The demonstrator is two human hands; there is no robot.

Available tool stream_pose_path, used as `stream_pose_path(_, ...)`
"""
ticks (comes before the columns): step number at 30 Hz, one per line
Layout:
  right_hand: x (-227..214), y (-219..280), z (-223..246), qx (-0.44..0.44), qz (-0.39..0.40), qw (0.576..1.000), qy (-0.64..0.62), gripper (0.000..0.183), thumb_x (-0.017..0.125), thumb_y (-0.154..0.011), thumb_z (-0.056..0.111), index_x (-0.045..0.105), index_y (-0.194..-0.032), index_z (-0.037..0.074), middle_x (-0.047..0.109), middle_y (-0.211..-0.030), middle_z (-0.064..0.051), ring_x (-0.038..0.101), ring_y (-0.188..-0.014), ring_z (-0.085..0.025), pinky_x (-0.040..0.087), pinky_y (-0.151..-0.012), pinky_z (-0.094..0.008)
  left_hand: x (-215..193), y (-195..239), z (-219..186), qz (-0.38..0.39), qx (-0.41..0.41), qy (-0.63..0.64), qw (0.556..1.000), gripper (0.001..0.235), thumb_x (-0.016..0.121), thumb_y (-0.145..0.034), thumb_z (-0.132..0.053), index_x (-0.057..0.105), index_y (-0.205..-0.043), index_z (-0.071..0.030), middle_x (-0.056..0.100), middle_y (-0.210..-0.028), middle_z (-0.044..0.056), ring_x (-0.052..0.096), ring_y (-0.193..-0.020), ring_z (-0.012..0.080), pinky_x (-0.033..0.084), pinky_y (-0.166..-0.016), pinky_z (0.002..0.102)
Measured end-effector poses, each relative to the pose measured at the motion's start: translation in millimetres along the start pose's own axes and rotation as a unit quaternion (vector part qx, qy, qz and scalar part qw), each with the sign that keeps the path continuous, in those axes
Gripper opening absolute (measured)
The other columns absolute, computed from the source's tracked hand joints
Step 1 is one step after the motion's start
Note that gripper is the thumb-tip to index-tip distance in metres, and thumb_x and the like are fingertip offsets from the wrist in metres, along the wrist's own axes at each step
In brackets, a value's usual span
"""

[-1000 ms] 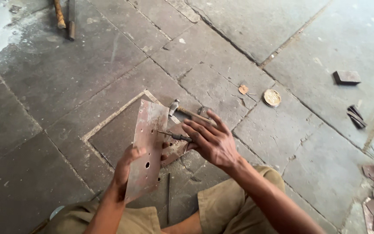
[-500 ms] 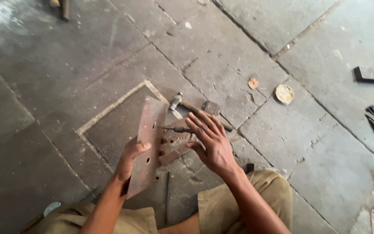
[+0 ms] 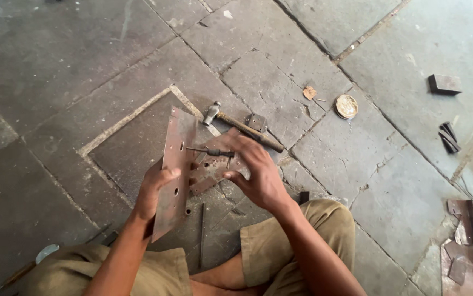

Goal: The person handles a small metal plate and a rod, attempting to fit or join them together by hand while sitting on a workshop floor. They repeatedly reposition the metal plate and touch the rod to it, using a hammer to tap and clear debris from the workpiece.

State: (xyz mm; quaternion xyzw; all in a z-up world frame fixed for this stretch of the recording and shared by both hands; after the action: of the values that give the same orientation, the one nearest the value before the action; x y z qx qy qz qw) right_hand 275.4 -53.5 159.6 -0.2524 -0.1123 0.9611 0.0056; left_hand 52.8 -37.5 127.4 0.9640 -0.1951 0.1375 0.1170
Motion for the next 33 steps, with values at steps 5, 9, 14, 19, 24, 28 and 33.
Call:
stream_pose_path(5,26.6,1.1,-40.3,0.227,0.075,0.957,-0.164,0.062,0.038,-0.118,0.044,0.07,-0.109,-0.008,0.079,-0.089,-0.022,0.075,-0.073,-0.021,0.062,-0.074,-0.037,24.4,7.6,-18.1,0.008,0.088,-0.13,0.987,0.077,0.067,-0.081,-0.032,0.045,-0.148,-0.001,0.061,-0.137,0.019,0.06,-0.128,0.0271,0.046,-0.109,0.043)
stream_pose_path(9,17.9,2.7,-27.9,0.297,0.071,0.921,-0.242,0.051,0.04,-0.106,0.044,0.058,-0.131,0.003,0.077,-0.096,-0.021,0.072,-0.07,-0.023,0.061,-0.068,-0.041,25.9,-3.3,-10.5,-0.004,0.058,-0.075,0.995,0.076,0.068,-0.077,-0.03,0.05,-0.146,-0.001,0.062,-0.129,0.022,0.063,-0.118,0.0286,0.054,-0.101,0.045)
stream_pose_path(14,-15.8,13.4,74.7,-0.26,-0.106,0.905,0.319,0.053,0.03,-0.113,0.05,0.05,-0.141,0.01,0.072,-0.116,-0.02,0.073,-0.103,-0.031,0.056,-0.09,-0.045,12.3,-9.5,-0.3,0.042,0.022,0.027,0.999,0.068,0.062,-0.085,-0.035,0.058,-0.141,0.003,0.072,-0.125,0.023,0.072,-0.109,0.0324,0.061,-0.099,0.046)
stream_pose_path(19,24.1,1.6,-34.7,0.17,0.085,0.936,-0.295,0.053,0.04,-0.118,0.044,0.061,-0.139,0.0,0.073,-0.095,-0.025,0.073,-0.09,-0.036,0.061,-0.082,-0.05,23.6,-2.7,-2.3,-0.006,0.04,-0.146,0.988,0.083,0.068,-0.075,-0.031,0.046,-0.148,0.002,0.064,-0.119,0.017,0.063,-0.108,0.0281,0.054,-0.095,0.045)
stream_pose_path(24,-16.3,0.0,9.0,0.006,0.003,0.999,-0.042,0.06,0.058,-0.107,0.044,0.053,-0.143,-0.004,0.068,-0.114,-0.035,0.071,-0.095,-0.038,0.061,-0.078,-0.046,30.0,-4.0,-9.6,-0.021,-0.024,0.064,0.997,0.08,0.067,-0.075,-0.03,0.048,-0.145,0.005,0.066,-0.12,0.019,0.064,-0.112,0.0295,0.055,-0.095,0.046)
stream_pose_path(28,-23.8,14.1,83.6,-0.32,-0.101,0.891,0.305,0.049,0.039,-0.113,0.045,0.051,-0.147,0.011,0.076,-0.111,-0.016,0.075,-0.098,-0.03,0.059,-0.09,-0.044,20.4,4.4,-5.0,-0.024,-0.101,0.139,0.985,0.079,0.066,-0.076,-0.031,0.051,-0.146,0.003,0.068,-0.123,0.021,0.066,-0.111,0.0301,0.055,-0.098,0.045)
stream_pose_path(33,14.5,-8.5,-11.6,0.128,0.105,0.94,-0.299,0.043,0.04,-0.123,0.03,0.069,-0.133,0.0,0.079,-0.085,-0.013,0.072,-0.069,-0.013,0.06,-0.058,-0.027,27.3,-3.0,-7.4,0.004,0.038,-0.067,0.997,0.076,0.064,-0.079,-0.032,0.05,-0.147,0.0,0.066,-0.125,0.021,0.067,-0.113,0.029,0.058,-0.097,0.046)
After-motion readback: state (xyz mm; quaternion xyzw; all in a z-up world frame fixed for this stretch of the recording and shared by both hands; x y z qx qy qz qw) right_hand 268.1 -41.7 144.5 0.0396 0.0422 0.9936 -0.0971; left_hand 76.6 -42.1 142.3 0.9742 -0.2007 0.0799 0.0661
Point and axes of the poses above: each hand's wrist, its own y-axis away from the middle knuckle, its own x-axis out of the palm, z = x × y, the point moved 9 cm from there along -y, towards the middle knuckle
